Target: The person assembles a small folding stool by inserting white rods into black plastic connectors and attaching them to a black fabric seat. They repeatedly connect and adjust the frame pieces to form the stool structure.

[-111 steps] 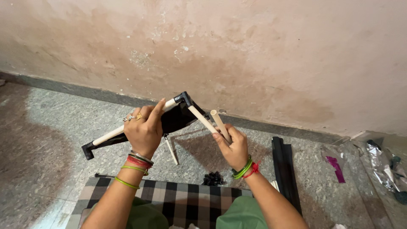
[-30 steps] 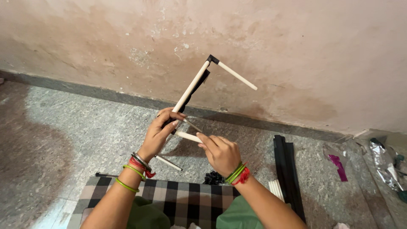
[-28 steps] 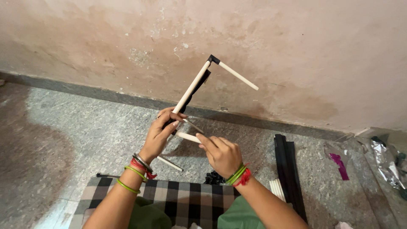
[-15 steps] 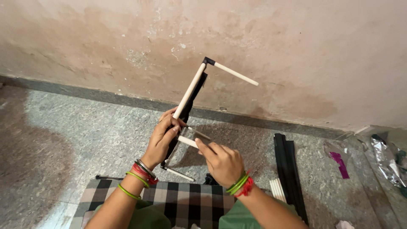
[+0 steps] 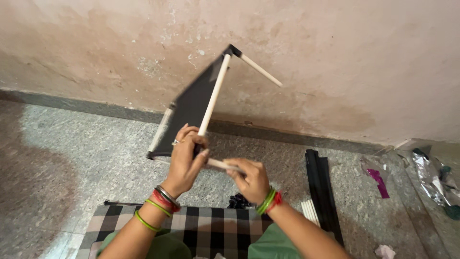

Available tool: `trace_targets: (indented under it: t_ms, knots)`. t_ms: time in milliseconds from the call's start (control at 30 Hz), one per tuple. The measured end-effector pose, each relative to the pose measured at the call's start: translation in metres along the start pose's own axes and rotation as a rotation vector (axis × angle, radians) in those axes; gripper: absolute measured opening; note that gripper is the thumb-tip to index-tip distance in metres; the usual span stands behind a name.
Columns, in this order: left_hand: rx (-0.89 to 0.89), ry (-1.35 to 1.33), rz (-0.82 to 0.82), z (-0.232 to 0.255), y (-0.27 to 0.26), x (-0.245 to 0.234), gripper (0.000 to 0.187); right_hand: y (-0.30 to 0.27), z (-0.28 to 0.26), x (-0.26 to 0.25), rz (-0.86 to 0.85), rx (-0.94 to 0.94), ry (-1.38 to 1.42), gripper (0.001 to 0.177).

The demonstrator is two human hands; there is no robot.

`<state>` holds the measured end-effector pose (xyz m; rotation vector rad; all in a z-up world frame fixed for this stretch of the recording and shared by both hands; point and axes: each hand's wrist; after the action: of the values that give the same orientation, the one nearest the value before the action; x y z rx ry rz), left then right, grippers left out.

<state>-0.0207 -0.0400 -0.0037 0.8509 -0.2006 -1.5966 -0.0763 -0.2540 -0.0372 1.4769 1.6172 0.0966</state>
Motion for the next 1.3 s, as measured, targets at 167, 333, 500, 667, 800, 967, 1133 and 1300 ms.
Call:
trace_targets:
  t_ms: [167, 333, 500, 667, 800, 967, 1133, 1300]
  knots:
    - [0.005, 0.297, -0.14, -0.002, -0.011, 0.051, 0.058, 0.007, 0.036, -0.002, 0.124, 0.284, 0.793, 0.041]
    - [-0.025, 0.361, -0.328, -0.007, -0.031, 0.086, 0.084, 0.006, 0.086, 0.011, 0.202, 0.559, 0.82, 0.045]
    - [0.0, 0.568, -0.431, 0.0, -0.037, 0.082, 0.093, -0.01, 0.185, 0.021, 0.254, 0.634, 0.73, 0.059]
    - [-0.018, 0.665, -0.316, -0.005, -0.026, 0.052, 0.078, -0.047, 0.288, 0.012, 0.203, 0.974, 0.269, 0.052]
    - [-0.067, 0.692, -0.21, -0.024, -0.014, 0.02, 0.069, -0.091, 0.34, -0.021, -0.281, 0.701, -0.33, 0.051]
    - [-0.158, 0.601, -0.08, -0.042, -0.01, -0.01, 0.059, -0.113, 0.361, -0.05, -0.443, 0.853, -0.39, 0.041]
    - [-0.165, 0.614, -0.068, -0.051, -0.008, -0.021, 0.056, -0.112, 0.357, -0.055, -0.503, 0.793, -0.387, 0.042]
    - [-0.206, 0.637, -0.1, -0.062, -0.014, -0.026, 0.049, -0.127, 0.352, -0.074, -0.56, 0.775, -0.386, 0.04]
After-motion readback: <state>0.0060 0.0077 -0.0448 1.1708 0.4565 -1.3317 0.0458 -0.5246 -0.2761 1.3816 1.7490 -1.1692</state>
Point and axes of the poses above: each hand's wrist, its own y-axis towards the middle knuckle, its own x-axis out of the palm, z = x × y, and after that the axes turned 10 degrees about -x, right-handed
